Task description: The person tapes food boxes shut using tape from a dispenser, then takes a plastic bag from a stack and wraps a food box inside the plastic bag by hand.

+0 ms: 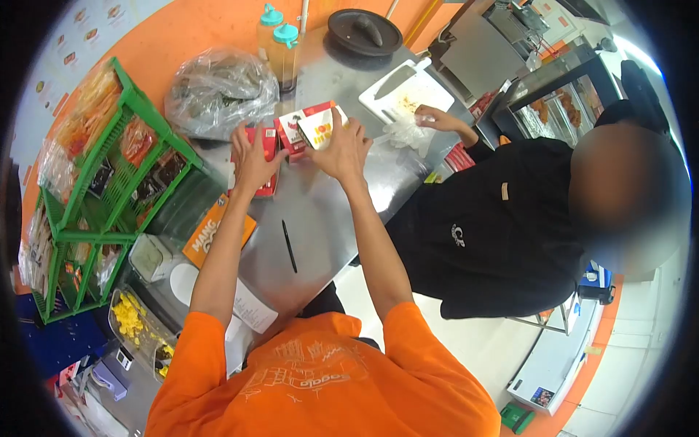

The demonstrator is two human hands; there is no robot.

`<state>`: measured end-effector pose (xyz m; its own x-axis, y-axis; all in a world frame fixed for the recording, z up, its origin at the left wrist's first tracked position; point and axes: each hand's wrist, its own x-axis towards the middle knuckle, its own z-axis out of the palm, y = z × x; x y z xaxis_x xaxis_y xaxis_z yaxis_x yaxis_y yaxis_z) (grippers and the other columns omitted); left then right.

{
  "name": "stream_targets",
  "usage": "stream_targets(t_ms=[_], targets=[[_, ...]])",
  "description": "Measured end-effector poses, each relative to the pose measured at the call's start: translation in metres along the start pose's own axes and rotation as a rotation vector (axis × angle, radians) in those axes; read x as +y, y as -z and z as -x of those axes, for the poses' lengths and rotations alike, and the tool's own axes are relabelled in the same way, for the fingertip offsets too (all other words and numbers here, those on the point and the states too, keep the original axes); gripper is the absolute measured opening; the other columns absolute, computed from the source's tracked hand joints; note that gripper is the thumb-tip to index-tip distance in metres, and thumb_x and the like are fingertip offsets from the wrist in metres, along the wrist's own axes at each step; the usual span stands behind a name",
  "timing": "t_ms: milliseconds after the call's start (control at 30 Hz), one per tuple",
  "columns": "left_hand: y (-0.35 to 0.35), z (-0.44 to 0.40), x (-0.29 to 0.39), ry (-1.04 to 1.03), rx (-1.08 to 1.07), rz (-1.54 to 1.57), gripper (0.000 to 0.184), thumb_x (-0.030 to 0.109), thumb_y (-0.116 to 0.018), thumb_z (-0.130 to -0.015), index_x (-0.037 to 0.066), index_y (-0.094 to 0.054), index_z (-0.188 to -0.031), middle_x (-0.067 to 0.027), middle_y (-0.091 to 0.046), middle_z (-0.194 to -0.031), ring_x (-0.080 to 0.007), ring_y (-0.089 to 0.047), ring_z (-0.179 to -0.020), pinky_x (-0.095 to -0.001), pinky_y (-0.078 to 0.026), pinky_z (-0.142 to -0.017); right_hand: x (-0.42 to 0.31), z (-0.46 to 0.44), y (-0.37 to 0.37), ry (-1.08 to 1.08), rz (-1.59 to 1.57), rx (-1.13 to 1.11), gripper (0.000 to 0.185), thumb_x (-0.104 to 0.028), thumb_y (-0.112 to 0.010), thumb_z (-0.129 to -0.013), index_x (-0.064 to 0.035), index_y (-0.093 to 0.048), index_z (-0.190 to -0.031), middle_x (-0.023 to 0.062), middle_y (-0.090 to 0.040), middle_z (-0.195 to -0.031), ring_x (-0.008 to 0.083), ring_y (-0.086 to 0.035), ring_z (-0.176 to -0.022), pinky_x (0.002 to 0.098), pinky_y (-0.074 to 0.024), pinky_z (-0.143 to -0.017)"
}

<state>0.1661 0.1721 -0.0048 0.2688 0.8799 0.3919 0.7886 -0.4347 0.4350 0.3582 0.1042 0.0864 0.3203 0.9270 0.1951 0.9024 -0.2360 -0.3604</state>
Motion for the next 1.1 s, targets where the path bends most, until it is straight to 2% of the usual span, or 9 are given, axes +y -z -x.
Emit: stream_targets(t_ms=[67,233,367,467,533,867,1000,1033,1100], targets=[[0.006,-0.026,0.017,-0.076,-0.055,0.151,0.114,0.055,-0.083,-0.066,0.001,-0.03,-0.15,-0.03,-0.028,-0.147,-0.0485,-0.025,-0.137,-0.0614,-0.024,-0.111,-0.005,-0.035,-0.023,-0.041,0.015,-0.011,0.097,-0.053,-0.08,-0.066,-0.0115,-0.043,-0.145,0.0231,-0.048,-0.124,0.0395,-0.045,-0.121,0.0566,-0.0354,-0.096],[-0.006,-0.065,0.026,-0.064,-0.471,0.006,0.151,0.059,-0.091,-0.046,0.004,-0.003,-0.156,-0.0335,-0.018,-0.155,-0.0497,-0.014,-0.146,-0.0659,-0.015,-0.115,0.004,-0.061,-0.063,0.011,0.064,-0.046,0.093,-0.073,-0.064,-0.074,-0.0075,-0.053,-0.138,0.0278,-0.043,-0.135,0.0406,-0.044,-0.126,0.0614,-0.0342,-0.098],[-0.003,-0.075,0.041,-0.112,-0.589,-0.078,0.15,0.053,-0.093,-0.049,0.015,0.003,-0.158,-0.0367,-0.016,-0.154,-0.0511,-0.013,-0.146,-0.0702,-0.014,-0.113,0.066,-0.093,-0.058,-0.055,-0.302,0.143,0.081,-0.065,-0.058,-0.087,0.0033,-0.057,-0.131,0.0276,-0.058,-0.125,0.0374,-0.054,-0.122,0.0453,-0.0384,-0.104],[-0.014,-0.084,0.041,-0.075,-0.684,-0.129,0.149,0.048,-0.094,-0.049,0.017,0.003,-0.158,-0.0361,-0.025,-0.151,-0.0504,-0.019,-0.144,-0.0718,-0.015,-0.112,0.097,-0.116,-0.076,-0.323,-0.685,-0.153,0.078,-0.057,-0.062,-0.089,0.0088,-0.055,-0.13,0.0225,-0.063,-0.122,0.0301,-0.06,-0.115,0.0347,-0.0418,-0.101],[-0.022,-0.081,0.037,-0.094,-0.62,-0.062,0.145,0.039,-0.093,-0.051,0.017,0.002,-0.158,-0.0321,-0.041,-0.139,-0.0476,-0.033,-0.136,-0.0732,-0.014,-0.111,0.094,-0.105,-0.07,-0.421,-0.943,-0.487,0.075,-0.053,-0.065,-0.09,0.0094,-0.054,-0.13,0.021,-0.062,-0.125,0.0259,-0.06,-0.114,0.0346,-0.0437,-0.099],[-0.032,-0.067,0.043,-0.263,-0.341,0.019,0.133,0.037,-0.09,-0.053,0.01,-0.011,-0.157,-0.0271,-0.049,-0.124,-0.0432,-0.039,-0.126,-0.0675,-0.008,-0.115,0.084,-0.09,-0.072,-0.397,-1.177,-0.376,0.054,-0.032,-0.069,-0.091,0.007,-0.057,-0.126,0.012,-0.068,-0.112,0.0145,-0.065,-0.097,0.0284,-0.0487,-0.086],[-0.028,-0.067,0.052,-0.25,-0.379,0.03,0.134,0.035,-0.091,-0.052,0.011,-0.012,-0.157,-0.0262,-0.049,-0.121,-0.0409,-0.042,-0.12,-0.0624,-0.018,-0.114,0.083,-0.088,-0.056,-0.387,-1.121,-0.33,0.051,-0.031,-0.069,-0.092,0.0073,-0.058,-0.124,0.0114,-0.068,-0.108,0.0139,-0.065,-0.093,0.0274,-0.0498,-0.082],[-0.017,-0.069,0.058,-0.255,-0.372,0.035,0.134,0.033,-0.091,-0.051,0.012,-0.013,-0.158,-0.0262,-0.049,-0.119,-0.0403,-0.044,-0.115,-0.0568,-0.029,-0.106,0.079,-0.09,-0.045,-0.386,-1.115,-0.323,0.051,-0.031,-0.069,-0.092,0.0075,-0.058,-0.124,0.0112,-0.068,-0.108,0.0138,-0.066,-0.092,0.027,-0.05,-0.082],[0.009,-0.071,0.071,-0.201,-0.328,0.027,0.134,0.031,-0.091,-0.051,0.013,-0.013,-0.158,-0.0262,-0.05,-0.117,-0.0403,-0.044,-0.113,-0.054,-0.033,-0.1,0.064,-0.092,-0.026,-0.345,-1.126,-0.292,0.048,-0.03,-0.067,-0.093,0.008,-0.059,-0.121,0.0101,-0.069,-0.104,0.0127,-0.066,-0.088,0.0264,-0.0506,-0.078]])
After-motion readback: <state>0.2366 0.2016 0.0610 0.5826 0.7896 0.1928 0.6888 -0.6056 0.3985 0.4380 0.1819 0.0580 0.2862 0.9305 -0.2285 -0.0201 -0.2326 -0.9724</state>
